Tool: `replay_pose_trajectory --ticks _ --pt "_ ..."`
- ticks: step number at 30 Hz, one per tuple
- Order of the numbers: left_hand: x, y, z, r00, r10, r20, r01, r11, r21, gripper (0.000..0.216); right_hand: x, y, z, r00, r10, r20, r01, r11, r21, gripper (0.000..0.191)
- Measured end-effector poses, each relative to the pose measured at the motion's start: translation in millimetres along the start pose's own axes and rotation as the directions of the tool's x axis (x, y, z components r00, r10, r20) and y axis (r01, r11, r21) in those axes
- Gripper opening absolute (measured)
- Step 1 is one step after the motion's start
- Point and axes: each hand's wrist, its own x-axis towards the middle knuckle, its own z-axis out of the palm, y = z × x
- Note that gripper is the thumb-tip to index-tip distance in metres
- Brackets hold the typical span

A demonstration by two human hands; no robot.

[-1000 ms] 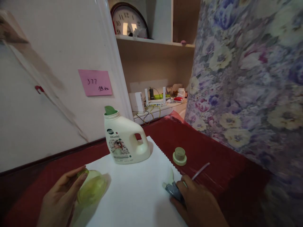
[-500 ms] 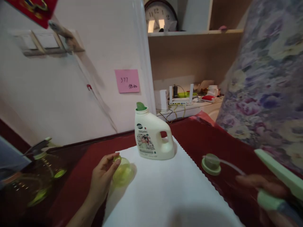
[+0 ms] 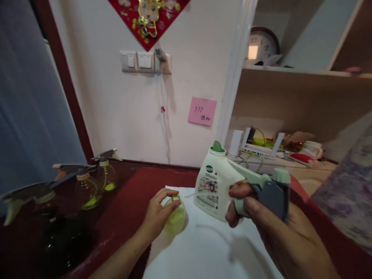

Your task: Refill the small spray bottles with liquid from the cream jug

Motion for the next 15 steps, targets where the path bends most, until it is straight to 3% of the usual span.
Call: replay_pose_trajectory --ticks 2,4,10,15 --pt "-0.3 0.1 -0.1 1.0 -0.003 0.0 0.003 1.0 -0.004 0.017 13.4 -8.7 20.6 0.996 0.06 0.061 -0.07 0.983 0.171 0.019" --pt "-0.6 -1.1 -0.1 1.0 -0.006 0.003 0.006 1.0 -0.004 0.015 23.8 -8.0 31.6 0.985 0.116 0.126 -0.143 0.962 0.231 0.023" --pt "-1.1 -5.4 1.0 1.0 -0.012 0.016 0.012 1.0 0.005 0.015 46.1 13.3 44.1 0.937 0.169 0.304 -0.227 0.959 0.167 0.035" --pt "-2.0 -3.4 1.0 1.0 -0.022 0.019 0.021 1.0 0.023 0.015 56.8 14.6 55.6 0.922 0.19 0.337 -0.248 0.959 0.14 0.036"
